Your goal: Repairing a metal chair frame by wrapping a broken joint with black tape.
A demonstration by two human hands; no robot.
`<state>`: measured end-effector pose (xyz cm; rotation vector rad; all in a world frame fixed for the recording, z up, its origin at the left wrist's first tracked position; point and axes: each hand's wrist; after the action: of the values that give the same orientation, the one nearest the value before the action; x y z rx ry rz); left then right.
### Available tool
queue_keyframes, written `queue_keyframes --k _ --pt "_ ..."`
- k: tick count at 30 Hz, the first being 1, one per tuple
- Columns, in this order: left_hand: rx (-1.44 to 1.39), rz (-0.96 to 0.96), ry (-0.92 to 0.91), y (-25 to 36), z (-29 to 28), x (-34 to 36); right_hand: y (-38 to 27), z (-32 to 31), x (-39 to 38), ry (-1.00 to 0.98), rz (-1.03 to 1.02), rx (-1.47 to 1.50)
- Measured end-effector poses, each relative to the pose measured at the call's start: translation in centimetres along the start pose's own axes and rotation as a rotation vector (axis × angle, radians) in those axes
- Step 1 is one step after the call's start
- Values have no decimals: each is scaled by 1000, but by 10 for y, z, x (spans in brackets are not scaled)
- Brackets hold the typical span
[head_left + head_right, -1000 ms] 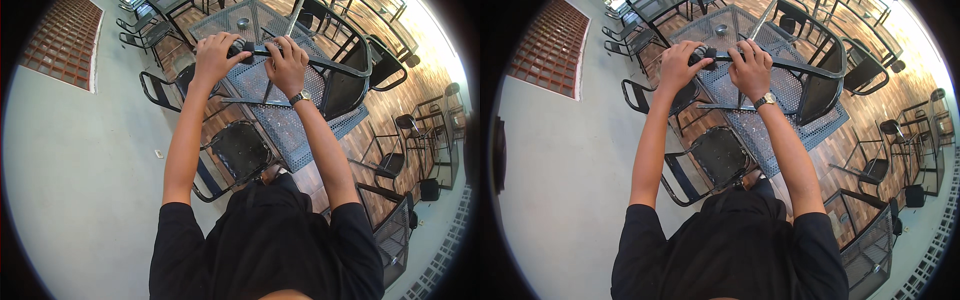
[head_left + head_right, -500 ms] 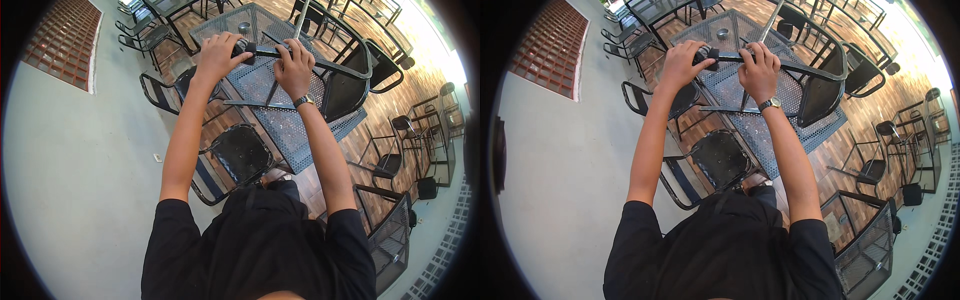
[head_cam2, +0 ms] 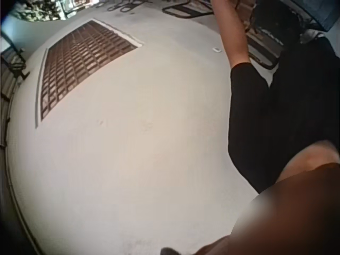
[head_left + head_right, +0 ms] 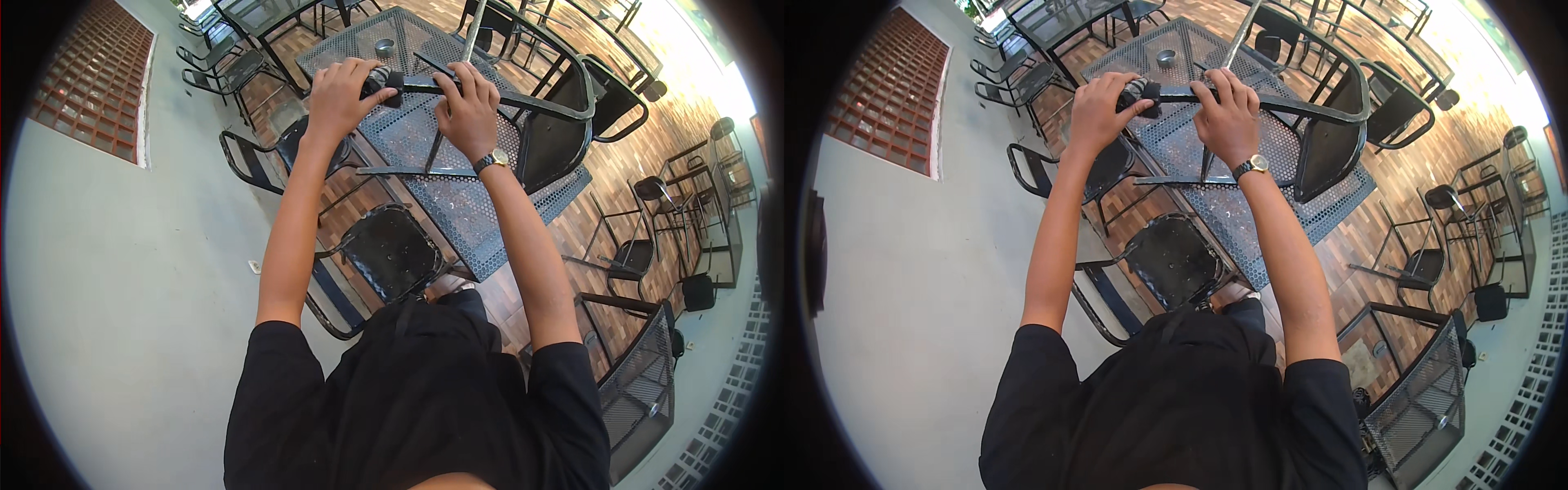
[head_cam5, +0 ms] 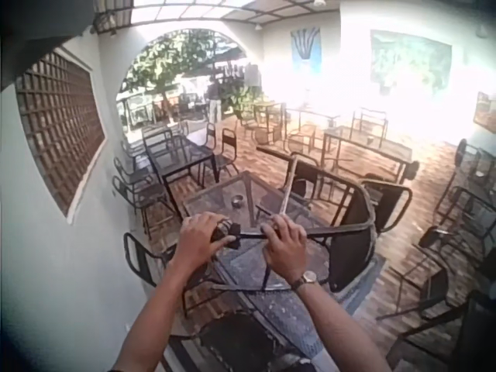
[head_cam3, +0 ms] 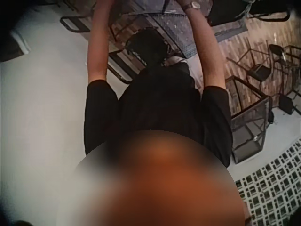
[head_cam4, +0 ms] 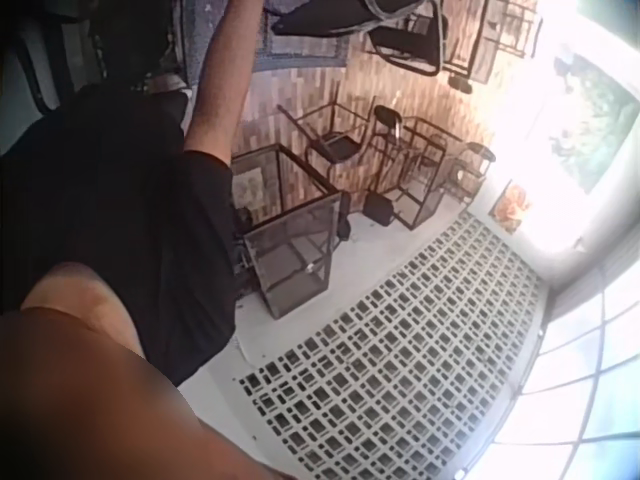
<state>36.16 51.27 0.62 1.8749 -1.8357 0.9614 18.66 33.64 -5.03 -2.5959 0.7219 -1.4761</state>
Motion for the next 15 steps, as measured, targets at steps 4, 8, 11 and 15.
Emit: queue_keyframes --k 4,8,11,15 --pt "27 -14 -3 17 10 8 -7 5 -1 21 34 -17" --pt "25 -3 45 35 24 21 -5 6 0 54 40 -15" --pt "-35 -10 21 37 21 18 -1 2 -4 15 12 -13" --pt "-57 -6 0 22 11 12 0 -4 -1 -48 -19 14"
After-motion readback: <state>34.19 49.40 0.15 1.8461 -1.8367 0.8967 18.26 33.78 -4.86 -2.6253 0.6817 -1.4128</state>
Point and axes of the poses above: each hand's wrist, its own x-axis towards the middle knuckle, its own z-axis out of the palm, y = z × x, and after that the axes turned 14 degrees about z, right-handed
